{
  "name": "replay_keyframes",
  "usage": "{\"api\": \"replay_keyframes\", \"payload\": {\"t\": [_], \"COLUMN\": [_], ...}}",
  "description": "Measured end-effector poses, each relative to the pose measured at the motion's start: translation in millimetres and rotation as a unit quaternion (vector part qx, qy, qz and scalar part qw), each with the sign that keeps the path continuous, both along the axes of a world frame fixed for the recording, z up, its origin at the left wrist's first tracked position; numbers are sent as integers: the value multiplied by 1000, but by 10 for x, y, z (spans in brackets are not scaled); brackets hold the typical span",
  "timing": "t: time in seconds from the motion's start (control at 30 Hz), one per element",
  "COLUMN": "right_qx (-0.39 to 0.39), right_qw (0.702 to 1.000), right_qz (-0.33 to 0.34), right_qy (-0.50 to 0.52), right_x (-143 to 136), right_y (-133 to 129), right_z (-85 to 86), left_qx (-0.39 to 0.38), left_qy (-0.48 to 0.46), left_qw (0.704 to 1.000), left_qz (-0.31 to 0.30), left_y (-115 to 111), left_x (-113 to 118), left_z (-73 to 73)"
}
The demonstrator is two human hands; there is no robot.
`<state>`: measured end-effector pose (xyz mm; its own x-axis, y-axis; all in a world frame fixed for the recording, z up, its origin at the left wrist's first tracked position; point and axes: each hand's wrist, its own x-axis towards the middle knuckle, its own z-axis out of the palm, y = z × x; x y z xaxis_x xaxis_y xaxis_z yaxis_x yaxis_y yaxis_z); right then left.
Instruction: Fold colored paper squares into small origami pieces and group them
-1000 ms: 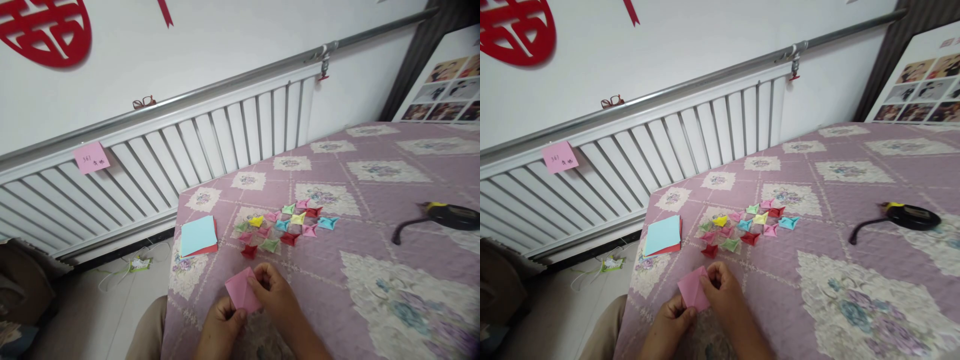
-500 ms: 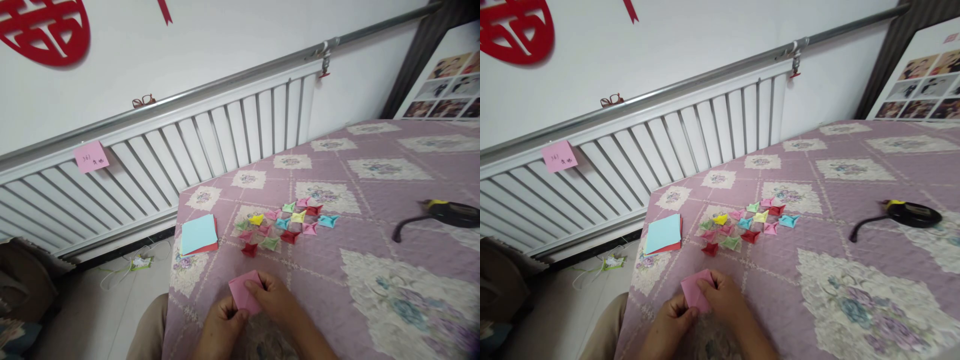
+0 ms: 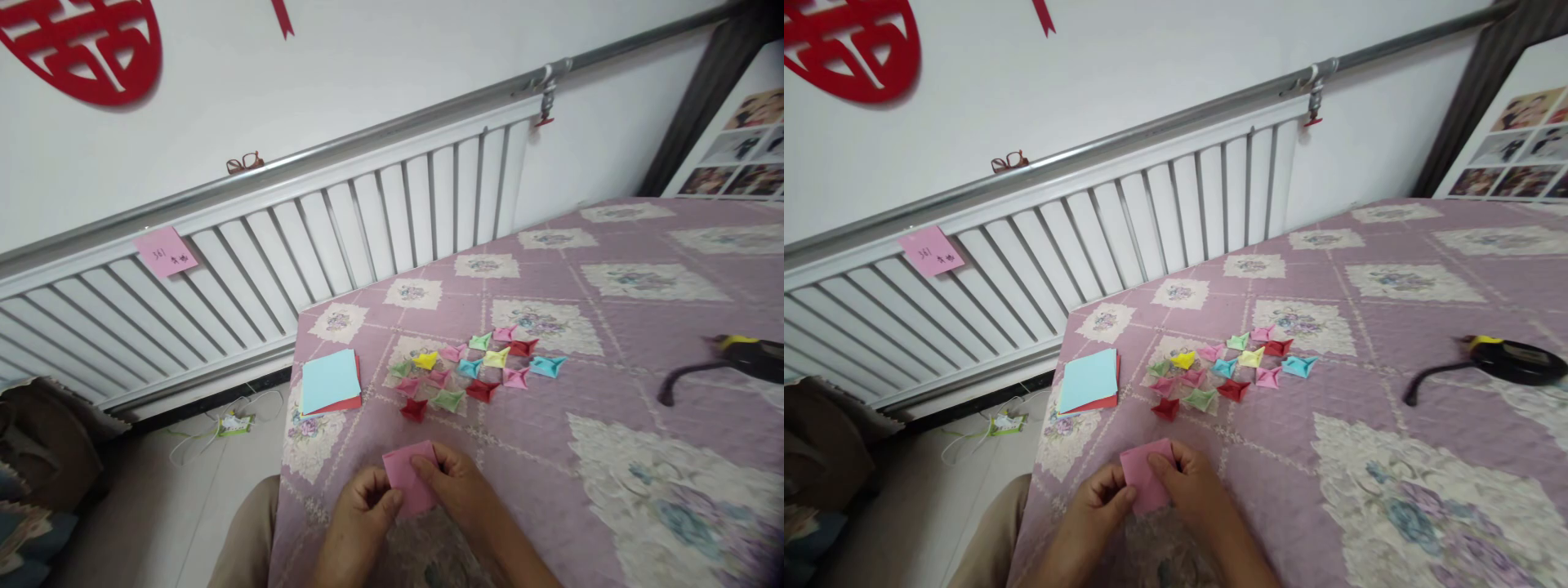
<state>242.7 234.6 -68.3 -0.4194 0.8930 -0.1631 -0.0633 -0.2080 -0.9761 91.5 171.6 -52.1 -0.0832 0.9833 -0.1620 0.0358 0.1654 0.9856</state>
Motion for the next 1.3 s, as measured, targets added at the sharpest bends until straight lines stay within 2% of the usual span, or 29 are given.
{"api": "replay_keyframes", "payload": {"t": [0.17,0.3,0.5,0.63,1.07,1.3], "right_qx": [6,-1,-10,-21,-7,16], "right_qw": [1000,999,999,999,1000,1000], "right_qz": [31,28,35,15,21,22], "right_qy": [-5,-16,12,26,9,-4], "right_x": [-8,-24,-23,-27,-31,-42], "right_y": [12,19,11,-6,-1,4], "right_z": [-23,-35,-36,-14,9,-14], "left_qx": [-12,-30,-17,-20,-23,-27], "left_qy": [-17,-27,-28,-26,-19,-64], "left_qw": [999,998,998,998,996,994], "left_qz": [36,49,57,62,87,82], "left_y": [80,102,112,121,144,128], "left_x": [-37,-35,-38,-39,-40,-68], "left_z": [139,190,149,145,152,121]}}
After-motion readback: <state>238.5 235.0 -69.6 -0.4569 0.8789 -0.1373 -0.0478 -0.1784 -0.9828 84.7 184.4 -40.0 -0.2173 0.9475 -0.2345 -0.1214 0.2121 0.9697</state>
